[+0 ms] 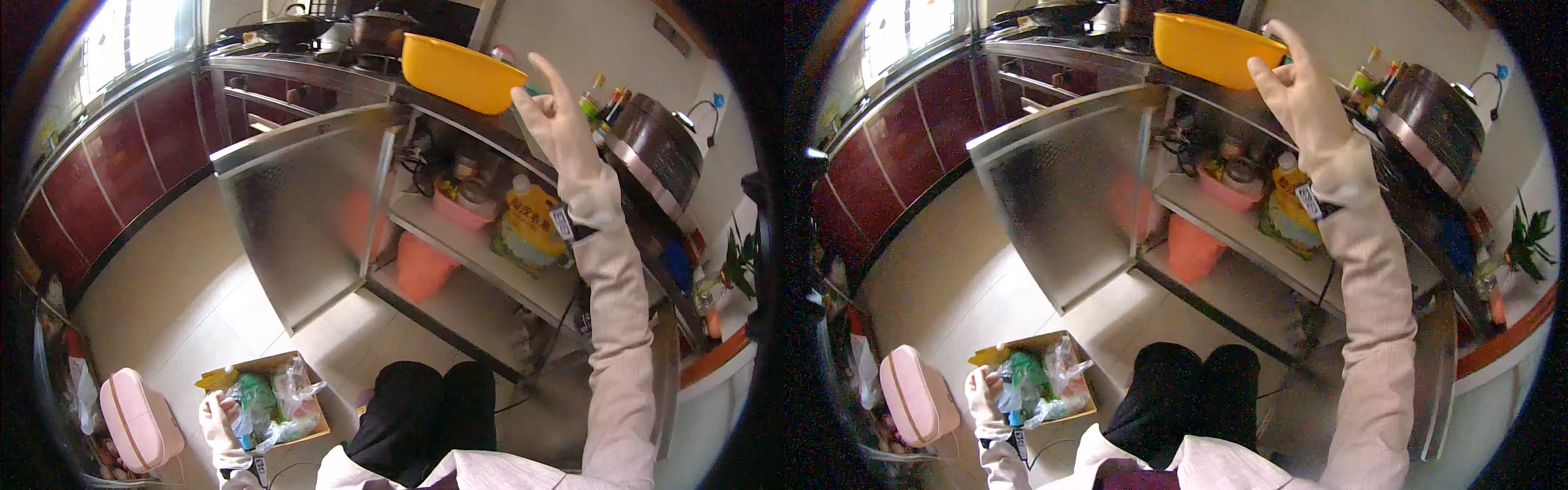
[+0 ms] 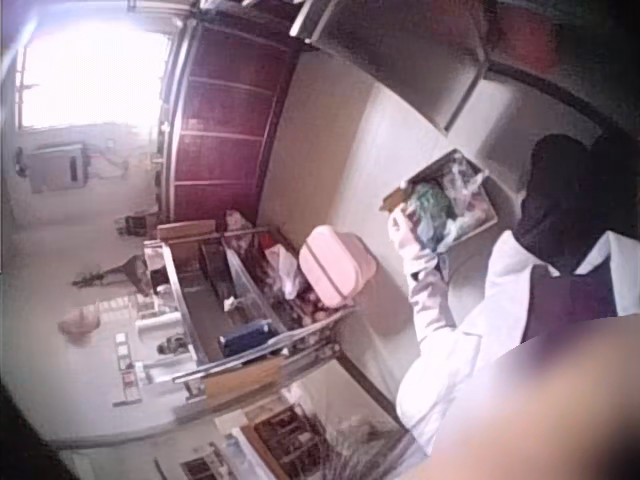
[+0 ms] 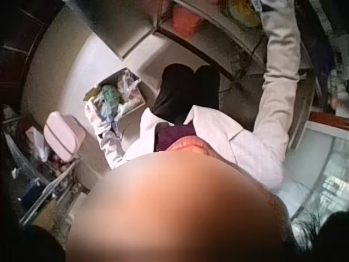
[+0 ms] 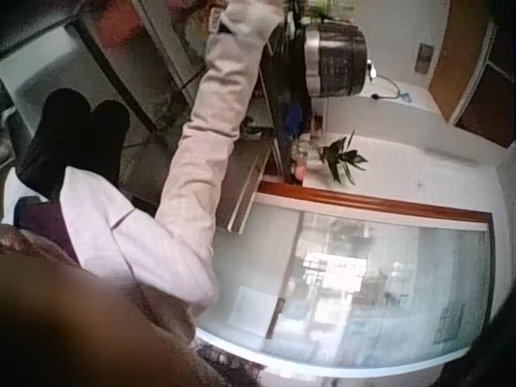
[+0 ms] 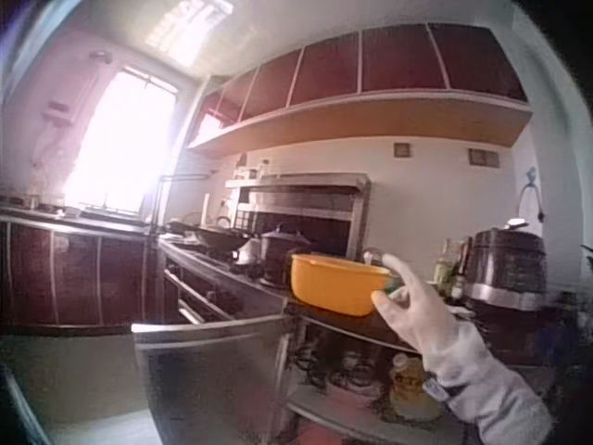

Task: The person rinses a blue cloth under running water, then wipes a yellow plastic basket with the cloth. The basket is placed into a metal cabinet. The person then retrieves a plastic bag from a cardboard box and places it into the same basket inside the cabinet.

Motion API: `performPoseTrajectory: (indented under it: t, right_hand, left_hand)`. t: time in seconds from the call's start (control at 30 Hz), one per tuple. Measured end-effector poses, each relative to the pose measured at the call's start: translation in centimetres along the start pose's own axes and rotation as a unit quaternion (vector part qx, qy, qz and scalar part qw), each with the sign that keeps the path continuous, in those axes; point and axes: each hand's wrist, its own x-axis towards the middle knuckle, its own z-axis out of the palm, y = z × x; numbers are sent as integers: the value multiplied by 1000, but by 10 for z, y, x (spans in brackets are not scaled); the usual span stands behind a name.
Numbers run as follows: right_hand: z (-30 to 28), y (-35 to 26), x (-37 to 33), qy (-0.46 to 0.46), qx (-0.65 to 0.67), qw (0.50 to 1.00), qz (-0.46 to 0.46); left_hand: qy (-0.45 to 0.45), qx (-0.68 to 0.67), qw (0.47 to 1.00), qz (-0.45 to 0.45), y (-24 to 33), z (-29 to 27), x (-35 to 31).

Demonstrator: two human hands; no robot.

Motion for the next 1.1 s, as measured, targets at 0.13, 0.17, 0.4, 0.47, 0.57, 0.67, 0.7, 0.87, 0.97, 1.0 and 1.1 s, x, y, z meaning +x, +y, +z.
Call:
performPoseTrajectory:
  t: [0.13, 0.17, 0.4, 0.47, 0.57, 0.67, 0.7, 0.87, 0.97, 1.0, 1.1]
  right_hand:
    - [28, -2, 65, 51, -265, 951, -148]
    - [28, 2, 76, 17, -291, 951, -105]
    - [33, 11, 82, 1, -255, 967, -7]
    - [33, 2, 52, 62, -225, 966, -115]
    - [27, -21, -8, 104, -91, 976, -169]
    - [25, -47, -81, 56, -136, 970, -194]
    - [26, -54, -106, 34, -144, 966, -212]
    - [42, -43, -201, -85, -121, 972, -181]
    - [52, -9, -242, -150, -50, 985, -65]
    - [55, 4, -255, -168, -42, 984, -48]
    - [74, 38, -296, -174, -27, 984, -14]
  left_hand:
    - [35, 29, 998, -36, -10, -20, -9]
    - [25, -7, 999, -40, -12, -28, -9]
    - [62, -43, 995, -64, -21, -67, -20]
    - [85, -12, 993, -77, -22, -64, -21]
    - [69, -44, 995, -64, -21, -52, -20]
    - [52, 0, 997, -64, -18, -37, -23]
    - [17, -5, 998, -61, -15, -32, -23]
    - [-30, 67, 996, -41, -3, -11, -40]
    - [-41, 64, 997, -34, 4, -7, -49]
    - [-60, 57, 996, -41, 6, -6, -50]
    - [-63, 97, 991, -61, 2, -1, -49]
